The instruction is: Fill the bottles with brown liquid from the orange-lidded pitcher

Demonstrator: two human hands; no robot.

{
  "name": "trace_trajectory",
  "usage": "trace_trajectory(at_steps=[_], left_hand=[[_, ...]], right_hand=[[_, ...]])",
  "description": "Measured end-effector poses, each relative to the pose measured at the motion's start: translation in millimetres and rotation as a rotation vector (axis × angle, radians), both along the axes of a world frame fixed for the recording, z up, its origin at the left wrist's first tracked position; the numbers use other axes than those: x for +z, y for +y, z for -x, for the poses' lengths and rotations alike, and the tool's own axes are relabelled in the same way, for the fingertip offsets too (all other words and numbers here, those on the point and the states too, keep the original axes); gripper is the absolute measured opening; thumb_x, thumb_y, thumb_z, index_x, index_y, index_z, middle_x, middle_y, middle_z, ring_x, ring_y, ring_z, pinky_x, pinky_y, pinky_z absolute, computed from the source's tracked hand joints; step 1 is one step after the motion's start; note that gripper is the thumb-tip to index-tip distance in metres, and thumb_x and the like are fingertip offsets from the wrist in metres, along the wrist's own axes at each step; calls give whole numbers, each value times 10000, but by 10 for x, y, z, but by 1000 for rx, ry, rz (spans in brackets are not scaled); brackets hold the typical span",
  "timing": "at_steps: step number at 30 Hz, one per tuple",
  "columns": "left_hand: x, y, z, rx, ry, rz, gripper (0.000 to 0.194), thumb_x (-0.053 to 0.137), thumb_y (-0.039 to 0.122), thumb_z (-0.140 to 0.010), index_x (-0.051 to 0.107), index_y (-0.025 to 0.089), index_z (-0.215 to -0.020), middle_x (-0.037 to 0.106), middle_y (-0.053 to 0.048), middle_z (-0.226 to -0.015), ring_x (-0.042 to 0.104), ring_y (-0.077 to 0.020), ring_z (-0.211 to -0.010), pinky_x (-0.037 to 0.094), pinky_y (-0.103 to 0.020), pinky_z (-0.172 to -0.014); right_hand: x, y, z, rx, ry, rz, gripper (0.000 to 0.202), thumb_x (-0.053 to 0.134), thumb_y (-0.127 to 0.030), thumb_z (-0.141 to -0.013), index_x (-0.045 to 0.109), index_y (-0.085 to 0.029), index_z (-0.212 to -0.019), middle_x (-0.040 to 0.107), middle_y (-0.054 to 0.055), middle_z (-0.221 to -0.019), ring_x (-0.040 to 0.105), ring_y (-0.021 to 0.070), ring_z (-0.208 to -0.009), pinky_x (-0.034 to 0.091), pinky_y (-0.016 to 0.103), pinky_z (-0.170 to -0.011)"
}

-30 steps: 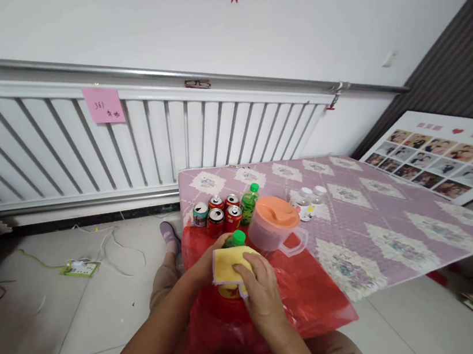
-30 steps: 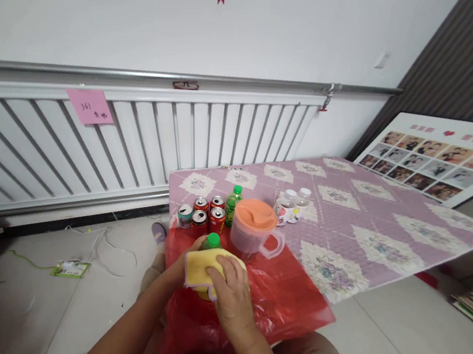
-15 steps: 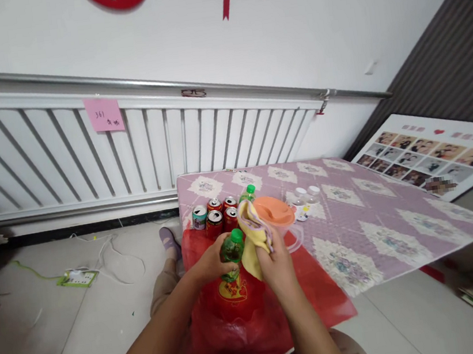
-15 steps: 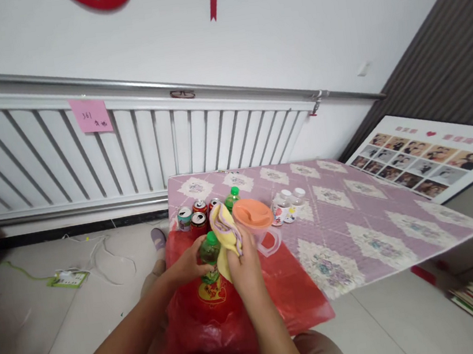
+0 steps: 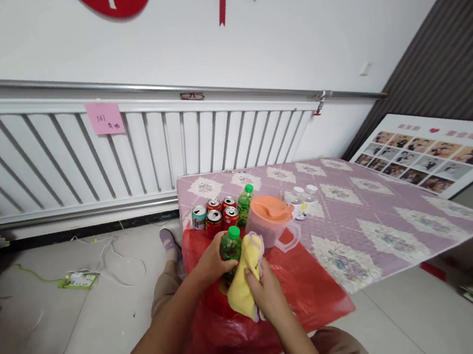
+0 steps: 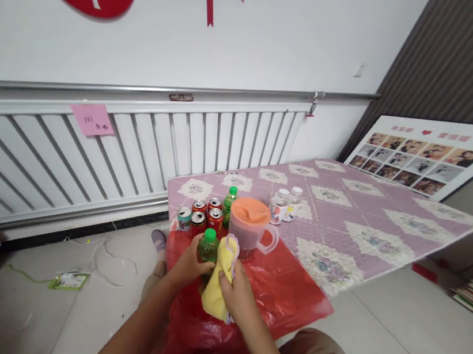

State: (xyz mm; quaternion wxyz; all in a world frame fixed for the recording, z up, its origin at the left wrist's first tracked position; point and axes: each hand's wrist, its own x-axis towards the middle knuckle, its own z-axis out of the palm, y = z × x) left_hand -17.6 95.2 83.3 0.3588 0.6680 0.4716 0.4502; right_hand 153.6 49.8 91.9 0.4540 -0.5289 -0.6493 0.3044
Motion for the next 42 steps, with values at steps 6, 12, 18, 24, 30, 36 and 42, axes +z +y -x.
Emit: trace_trajectory(at_steps=[6,12,18,24,30,36,42], left_hand=[[-21,-149,-194,269,84,-70,892,779,208,-639,339,214,-1415,448,-134,-1445,423,-329,-1354,327,-517,-1142],[29,-233,-188,196,61,-64,887,699,147,-658,313,179,-1456,448,-160,-1458,413,-345,-1361,314,-525,-1147],[75,-260,-93,99,14,-9,829,699,156,-695,347,196,-1445,557,-134,-1368,509,-328,-1267,394,-508,-1086],[19,-235,-155,229,22,-18,763,744,114,-622,447,188,-1321,569,-124,-1324,546,-295,-1217,425,-466,-1055],[102,-215,-66,76,30,-37,816,760,161,-641,397,186,-1372,532,-138,-1377,538,-280,-1238,427,-439,-1071],[223,-218,90,-113,3,41,821,690,98,-676,377,205,-1427,516,-108,-1433,516,-267,-1289,402,-406,-1112],[29,-178,-59,64,-46,29,758,780,147,-640,471,200,-1330,575,-123,-1341,566,-275,-1207,436,-424,-1061]], right_hand=[[130,-3,-111,-85,144,126,460,543,-386,-824,540,-156,-1222,702,125,-1070,691,262,-877,565,378,-714],[198,138,-109,-117,12,-34,423,516,-355,-847,540,-155,-1219,690,111,-1044,677,243,-892,556,370,-741],[153,92,73,-47,-74,-177,342,512,-200,-800,566,-188,-1138,631,107,-1094,591,251,-1023,496,427,-906],[106,-87,159,-46,-340,-353,409,500,-102,-787,561,-196,-1180,567,146,-1218,511,302,-1096,469,500,-919],[70,-29,54,-62,-396,-409,434,489,-91,-773,531,-185,-1194,592,143,-1148,538,296,-1009,503,470,-846],[31,29,-7,-62,-418,-432,398,504,-103,-785,520,-213,-1167,591,127,-1122,551,299,-998,511,453,-807],[34,18,1,-70,-465,-483,396,506,-112,-806,504,-218,-1189,596,127,-1128,561,301,-995,522,453,-803]])
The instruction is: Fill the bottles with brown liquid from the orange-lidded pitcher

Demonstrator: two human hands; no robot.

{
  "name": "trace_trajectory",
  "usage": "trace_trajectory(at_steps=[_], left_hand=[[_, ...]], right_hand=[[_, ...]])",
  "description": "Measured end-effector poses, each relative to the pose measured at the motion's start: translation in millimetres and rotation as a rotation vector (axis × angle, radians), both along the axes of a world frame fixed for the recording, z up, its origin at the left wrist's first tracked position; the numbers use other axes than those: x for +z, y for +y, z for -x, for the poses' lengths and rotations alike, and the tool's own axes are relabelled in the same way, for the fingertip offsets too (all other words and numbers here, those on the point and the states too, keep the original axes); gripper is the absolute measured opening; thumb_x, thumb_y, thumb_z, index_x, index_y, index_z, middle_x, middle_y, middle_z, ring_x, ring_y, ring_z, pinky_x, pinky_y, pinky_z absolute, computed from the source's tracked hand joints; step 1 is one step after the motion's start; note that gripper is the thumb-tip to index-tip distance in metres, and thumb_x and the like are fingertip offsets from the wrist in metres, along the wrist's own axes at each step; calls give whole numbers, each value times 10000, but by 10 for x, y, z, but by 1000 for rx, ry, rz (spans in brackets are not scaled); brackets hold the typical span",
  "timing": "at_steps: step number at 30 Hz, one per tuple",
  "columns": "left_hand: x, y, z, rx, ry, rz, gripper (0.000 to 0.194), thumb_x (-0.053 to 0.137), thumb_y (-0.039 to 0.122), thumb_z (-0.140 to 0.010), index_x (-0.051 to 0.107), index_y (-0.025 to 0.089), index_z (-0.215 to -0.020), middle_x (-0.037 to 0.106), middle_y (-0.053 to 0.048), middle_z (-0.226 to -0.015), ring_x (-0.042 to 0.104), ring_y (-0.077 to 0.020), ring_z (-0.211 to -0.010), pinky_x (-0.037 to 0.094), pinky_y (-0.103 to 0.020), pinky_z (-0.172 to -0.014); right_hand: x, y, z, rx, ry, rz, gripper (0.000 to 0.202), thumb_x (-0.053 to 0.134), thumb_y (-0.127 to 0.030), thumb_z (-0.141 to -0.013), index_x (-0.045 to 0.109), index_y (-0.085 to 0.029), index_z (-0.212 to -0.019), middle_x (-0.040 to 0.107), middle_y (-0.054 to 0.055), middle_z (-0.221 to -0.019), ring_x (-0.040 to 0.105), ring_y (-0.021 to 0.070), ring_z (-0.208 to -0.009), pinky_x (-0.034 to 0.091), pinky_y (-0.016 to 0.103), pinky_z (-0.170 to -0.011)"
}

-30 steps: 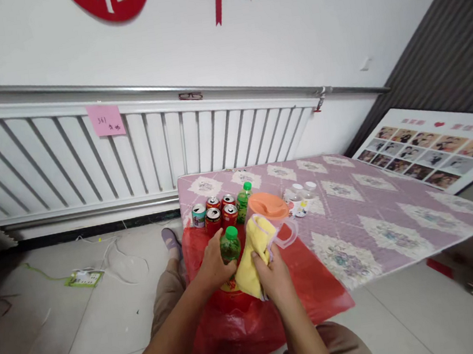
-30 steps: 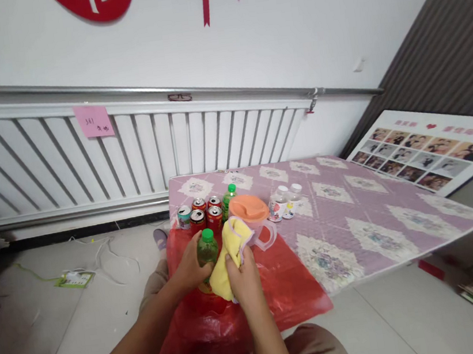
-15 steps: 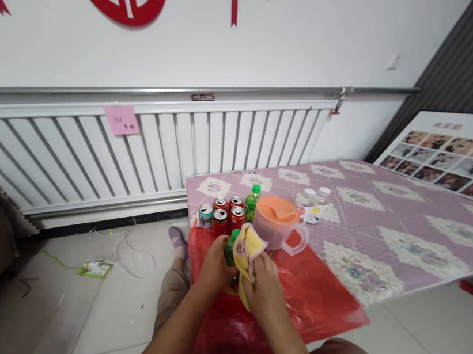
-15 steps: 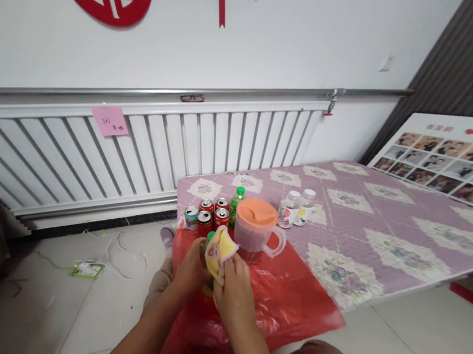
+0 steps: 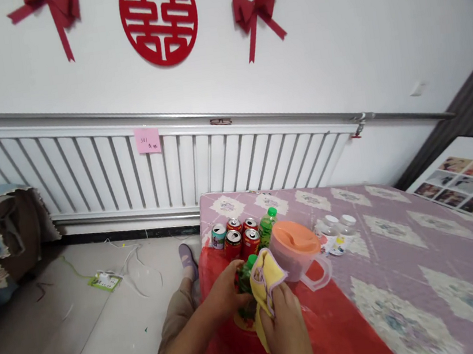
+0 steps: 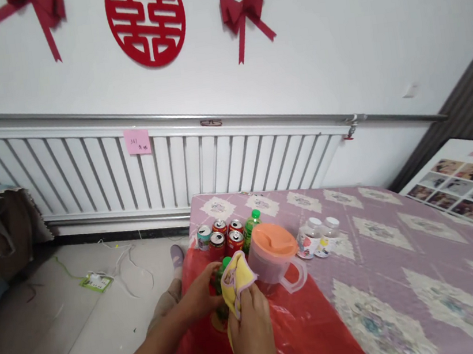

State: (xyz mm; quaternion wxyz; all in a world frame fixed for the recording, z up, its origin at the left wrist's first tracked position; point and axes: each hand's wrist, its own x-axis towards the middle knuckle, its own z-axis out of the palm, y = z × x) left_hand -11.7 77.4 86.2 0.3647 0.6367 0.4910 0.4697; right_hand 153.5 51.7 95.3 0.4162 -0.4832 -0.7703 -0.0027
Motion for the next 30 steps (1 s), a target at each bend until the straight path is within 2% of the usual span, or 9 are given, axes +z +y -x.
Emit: trace_trajectory(at_steps=[4,7,11,14,16,21,24,27,30], left_hand=[[-114,32,-92,122,83,-26,906,838,185,-574,441,198,-1388,537,-148,-1371,500,-323,-1272,383,-483,-1100],[-85,23,-93,146,161,-26,909,826,166,-561,461,211,-1393,552,-146,-1339,502,-343,-1244,384,-517,-1086],[47,-5,-12,17,95,-47,854,777,145,-602,456,188,-1392,528,-134,-1372,477,-325,-1285,363,-470,-1127],[112,-10,54,-108,-31,34,812,699,89,-659,418,215,-1411,553,-106,-1370,551,-277,-1230,428,-419,-1082],[109,-5,71,-122,-69,64,789,696,73,-660,433,221,-1389,578,-101,-1344,586,-267,-1185,462,-409,-1042],[1,10,-1,-22,-67,18,732,758,111,-629,487,205,-1303,581,-111,-1305,568,-277,-1189,451,-417,-1037],[-47,18,-80,66,-59,-5,817,817,171,-595,460,194,-1329,545,-135,-1342,530,-295,-1234,409,-432,-1080],[-51,28,-147,127,0,-32,905,837,183,-559,441,178,-1373,529,-149,-1342,507,-315,-1247,382,-452,-1102],[-17,26,-169,149,83,-48,895,824,142,-536,478,179,-1360,557,-130,-1271,529,-312,-1191,407,-459,-1072]], right_hand=[[-32,25,-20,18,8,-4,389,502,-113,-808,502,-231,-1179,603,119,-1127,579,296,-978,531,459,-811],[-69,67,-48,22,27,-16,403,503,-125,-803,494,-232,-1191,606,123,-1130,587,303,-984,539,467,-809],[-109,115,-81,25,25,-20,376,496,-141,-811,493,-227,-1177,613,127,-1093,594,311,-975,549,469,-785],[-127,129,-91,21,12,-25,385,507,-148,-810,488,-223,-1187,611,128,-1086,594,316,-986,549,472,-791],[-133,131,-91,15,8,-17,396,504,-141,-808,484,-222,-1195,610,128,-1094,595,312,-984,550,465,-792],[-136,114,-73,14,-12,-41,382,501,-136,-803,488,-226,-1174,611,124,-1095,592,301,-947,551,455,-777],[-137,100,-69,14,-17,-55,387,502,-135,-800,491,-218,-1178,609,131,-1113,586,307,-965,546,455,-780],[-149,107,-104,22,-18,-36,395,511,-141,-803,500,-218,-1191,610,121,-1115,590,296,-960,540,444,-789],[-189,138,-165,45,-21,46,366,523,-160,-822,514,-215,-1183,605,113,-1135,593,286,-993,530,432,-824]])
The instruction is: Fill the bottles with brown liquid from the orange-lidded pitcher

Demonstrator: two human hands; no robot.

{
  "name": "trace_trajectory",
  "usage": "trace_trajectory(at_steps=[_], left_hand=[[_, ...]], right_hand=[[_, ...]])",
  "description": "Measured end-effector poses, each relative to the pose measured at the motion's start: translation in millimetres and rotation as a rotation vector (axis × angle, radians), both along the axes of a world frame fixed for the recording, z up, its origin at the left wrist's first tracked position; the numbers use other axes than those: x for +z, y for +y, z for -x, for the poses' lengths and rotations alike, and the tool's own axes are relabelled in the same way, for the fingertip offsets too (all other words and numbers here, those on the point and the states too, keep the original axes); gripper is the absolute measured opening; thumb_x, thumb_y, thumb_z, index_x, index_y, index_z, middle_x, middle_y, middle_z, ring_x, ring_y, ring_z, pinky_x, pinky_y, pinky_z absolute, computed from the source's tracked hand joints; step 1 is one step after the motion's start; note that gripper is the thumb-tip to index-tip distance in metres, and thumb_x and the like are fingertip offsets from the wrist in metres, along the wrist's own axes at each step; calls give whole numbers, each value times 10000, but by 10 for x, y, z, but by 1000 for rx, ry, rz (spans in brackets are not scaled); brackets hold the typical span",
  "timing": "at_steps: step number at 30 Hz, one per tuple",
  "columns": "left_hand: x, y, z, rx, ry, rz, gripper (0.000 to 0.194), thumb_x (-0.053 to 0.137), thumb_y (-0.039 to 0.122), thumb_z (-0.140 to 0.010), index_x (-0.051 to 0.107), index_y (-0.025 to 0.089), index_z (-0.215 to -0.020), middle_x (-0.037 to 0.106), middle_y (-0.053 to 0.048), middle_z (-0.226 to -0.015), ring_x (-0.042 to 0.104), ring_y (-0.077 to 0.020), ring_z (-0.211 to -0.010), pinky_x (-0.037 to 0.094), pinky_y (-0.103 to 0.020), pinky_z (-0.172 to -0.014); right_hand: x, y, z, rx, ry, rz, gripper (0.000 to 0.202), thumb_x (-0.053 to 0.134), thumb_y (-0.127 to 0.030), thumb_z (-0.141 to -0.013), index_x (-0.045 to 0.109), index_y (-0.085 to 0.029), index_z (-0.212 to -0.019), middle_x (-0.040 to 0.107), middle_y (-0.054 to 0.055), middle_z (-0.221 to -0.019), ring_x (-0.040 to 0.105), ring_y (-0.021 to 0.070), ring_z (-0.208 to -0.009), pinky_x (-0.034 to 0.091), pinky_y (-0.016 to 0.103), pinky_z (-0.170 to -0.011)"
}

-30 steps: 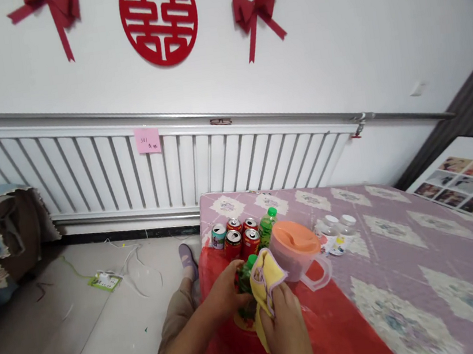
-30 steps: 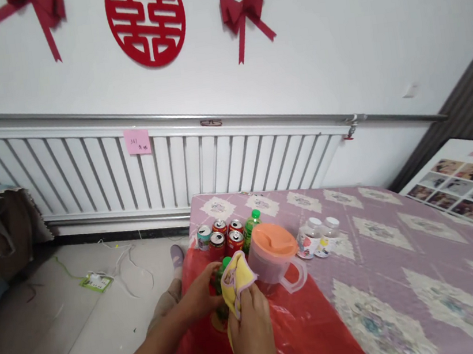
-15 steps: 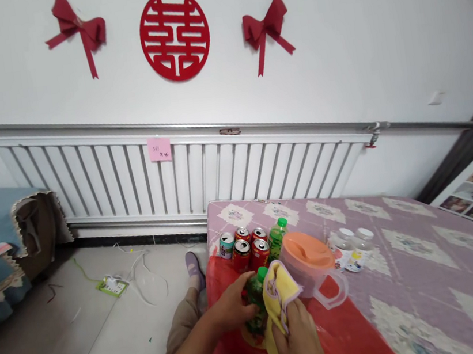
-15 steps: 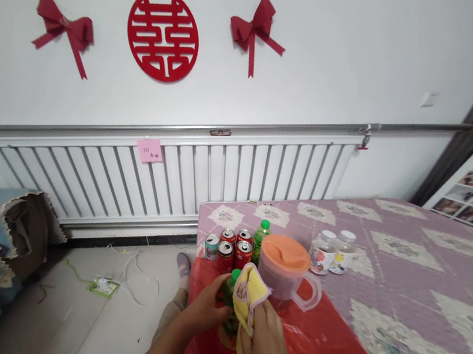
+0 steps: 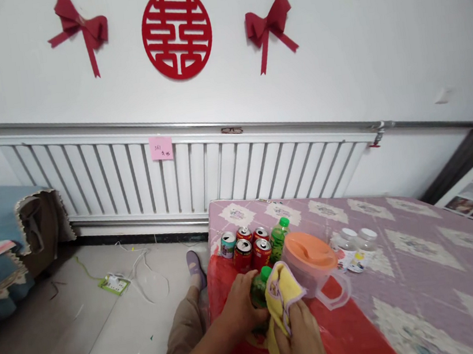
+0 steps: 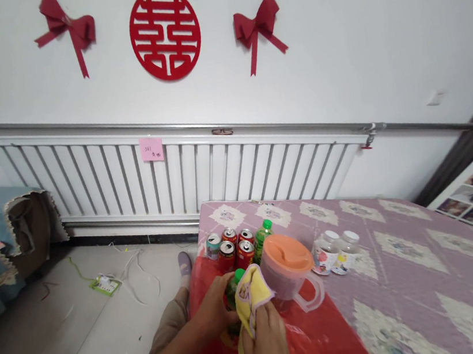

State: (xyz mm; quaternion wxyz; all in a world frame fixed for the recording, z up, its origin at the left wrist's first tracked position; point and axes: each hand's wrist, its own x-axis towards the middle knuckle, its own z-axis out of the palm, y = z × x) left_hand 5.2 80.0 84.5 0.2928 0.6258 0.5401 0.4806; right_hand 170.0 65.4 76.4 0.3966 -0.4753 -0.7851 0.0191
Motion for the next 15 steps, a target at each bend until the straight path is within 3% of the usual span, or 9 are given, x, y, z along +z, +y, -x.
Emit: trace_trajectory(at_steps=[6,9,15], left_hand=[[94,-33,151,-168,-41,28,853,769,140,-610,454,183,-1401,495,-133,-1396,460,-315,-1302,355,-451,-1133],[94,-30,205,-243,-146,102,803,688,90,-658,437,208,-1412,514,-107,-1418,504,-295,-1281,408,-435,-1099],[-30,-29,102,-117,-190,64,738,744,115,-633,495,188,-1324,592,-110,-1317,557,-283,-1214,429,-428,-1075]], right_hand=[[-94,44,-67,0,-7,72,363,526,-181,-839,503,-197,-1201,594,123,-1144,578,298,-1060,520,443,-869],[-107,37,-67,-13,-36,81,344,509,-182,-855,507,-196,-1199,604,122,-1115,577,300,-1082,522,433,-867],[-178,38,-65,-28,-89,60,369,500,-194,-874,502,-182,-1243,599,138,-1177,585,294,-1089,529,411,-864]])
